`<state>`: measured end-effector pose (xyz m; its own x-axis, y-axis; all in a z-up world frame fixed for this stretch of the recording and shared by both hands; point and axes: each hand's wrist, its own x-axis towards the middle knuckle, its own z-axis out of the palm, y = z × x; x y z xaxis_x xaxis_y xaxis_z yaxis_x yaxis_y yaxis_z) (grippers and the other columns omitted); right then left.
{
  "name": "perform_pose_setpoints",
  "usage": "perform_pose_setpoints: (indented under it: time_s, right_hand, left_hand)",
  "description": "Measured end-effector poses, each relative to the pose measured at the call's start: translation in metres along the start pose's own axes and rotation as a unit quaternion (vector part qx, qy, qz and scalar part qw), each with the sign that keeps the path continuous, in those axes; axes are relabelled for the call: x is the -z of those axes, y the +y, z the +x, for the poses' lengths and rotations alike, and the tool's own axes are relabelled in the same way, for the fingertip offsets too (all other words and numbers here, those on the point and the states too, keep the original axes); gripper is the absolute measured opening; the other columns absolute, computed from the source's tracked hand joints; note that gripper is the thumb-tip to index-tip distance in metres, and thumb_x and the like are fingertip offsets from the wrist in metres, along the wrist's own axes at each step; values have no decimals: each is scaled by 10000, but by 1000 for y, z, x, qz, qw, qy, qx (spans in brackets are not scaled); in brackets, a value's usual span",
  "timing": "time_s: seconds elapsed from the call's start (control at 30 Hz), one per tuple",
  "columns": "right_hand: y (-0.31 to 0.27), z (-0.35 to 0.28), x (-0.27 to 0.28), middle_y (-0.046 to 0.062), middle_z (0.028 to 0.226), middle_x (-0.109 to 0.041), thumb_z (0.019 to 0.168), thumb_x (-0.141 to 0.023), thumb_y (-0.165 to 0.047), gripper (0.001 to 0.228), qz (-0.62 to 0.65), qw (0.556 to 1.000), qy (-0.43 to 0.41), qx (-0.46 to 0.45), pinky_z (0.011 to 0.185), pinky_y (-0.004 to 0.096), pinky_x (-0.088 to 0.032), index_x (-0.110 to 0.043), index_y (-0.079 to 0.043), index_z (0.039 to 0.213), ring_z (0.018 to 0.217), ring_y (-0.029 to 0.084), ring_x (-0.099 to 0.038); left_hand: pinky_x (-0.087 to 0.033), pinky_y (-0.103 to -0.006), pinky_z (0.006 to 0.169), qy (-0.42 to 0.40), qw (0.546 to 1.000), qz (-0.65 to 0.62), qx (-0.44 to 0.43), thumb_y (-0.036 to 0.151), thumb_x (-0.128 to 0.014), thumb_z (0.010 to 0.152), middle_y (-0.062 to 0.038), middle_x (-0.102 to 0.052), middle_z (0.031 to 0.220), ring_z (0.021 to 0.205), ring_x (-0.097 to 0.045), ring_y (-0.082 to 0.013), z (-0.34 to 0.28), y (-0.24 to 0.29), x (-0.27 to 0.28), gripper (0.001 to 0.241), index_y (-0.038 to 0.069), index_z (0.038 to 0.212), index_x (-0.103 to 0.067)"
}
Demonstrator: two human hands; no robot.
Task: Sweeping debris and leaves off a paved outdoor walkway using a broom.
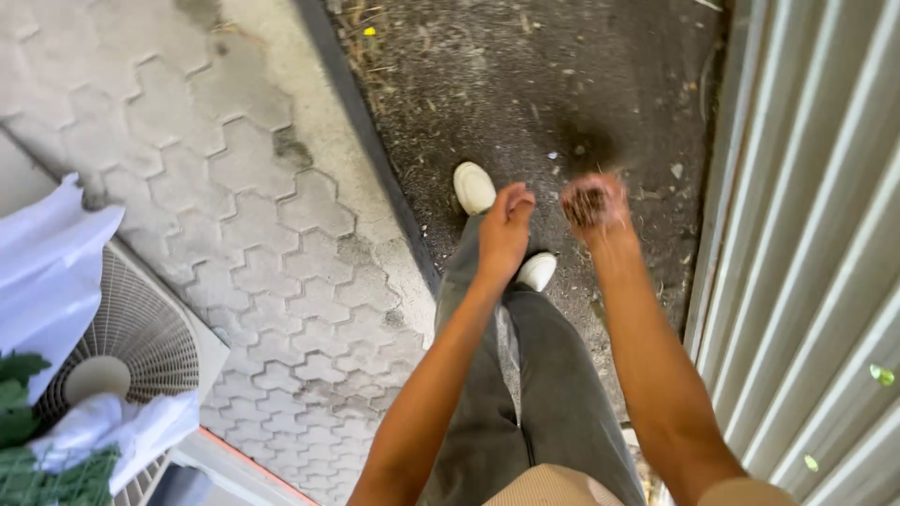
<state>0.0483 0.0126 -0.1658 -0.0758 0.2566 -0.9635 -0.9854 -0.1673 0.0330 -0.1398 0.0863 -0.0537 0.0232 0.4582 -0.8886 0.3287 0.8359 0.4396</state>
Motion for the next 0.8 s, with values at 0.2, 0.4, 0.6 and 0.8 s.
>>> perform_pose_setpoints:
  time_s: [0.2, 0.4, 0.6, 0.8]
  right_hand:
    - [79, -20, -260, 105, 778, -650, 837, -547, -360, 317, -417, 906, 12, 68, 623, 408, -554, -589, -86, 683, 714, 233, -619]
    - [34, -73, -259, 137, 858, -679, 908, -613, -117, 938, -362, 909, -194, 65, 423, 256, -561, -75, -228, 1669, 562, 190, -651]
    - [-67, -81, -175, 95, 675, -655, 794, -736, -145, 1072, -334, 931, -1, 149, 462, 284, -601, -69, -12, 1623, 492, 201, -655]
    - [-105, 55, -189, 60, 698, -662, 831, -633, -39, 152, -253, 956, -149, 28, 619, 344, -546, -672, -75, 690, 599, 221, -626]
  left_hand:
    - [-521, -372, 983, 128, 977, -27, -167, 388, -433, 1037, -164, -636, 1337, 1192, -647, -292, -14, -6, 45, 494, 47, 1386, -514]
    - [-523, -356, 980, 112, 980, -58, -155, 423, -451, 1027, -136, -639, 1358, 1194, -650, -271, -9, -14, 49, 528, 83, 1428, -493]
    - [-505, -374, 1056, 121, 980, -119, -102, 410, -441, 1022, -159, -616, 1368, 1242, -626, -266, -4, 12, 25, 553, 52, 1444, -457]
    - [-525, -341, 956, 148, 971, -169, -81, 295, -499, 1008, -123, -651, 1287, 1124, -661, -221, 2, 34, -8, 466, 72, 1418, -497]
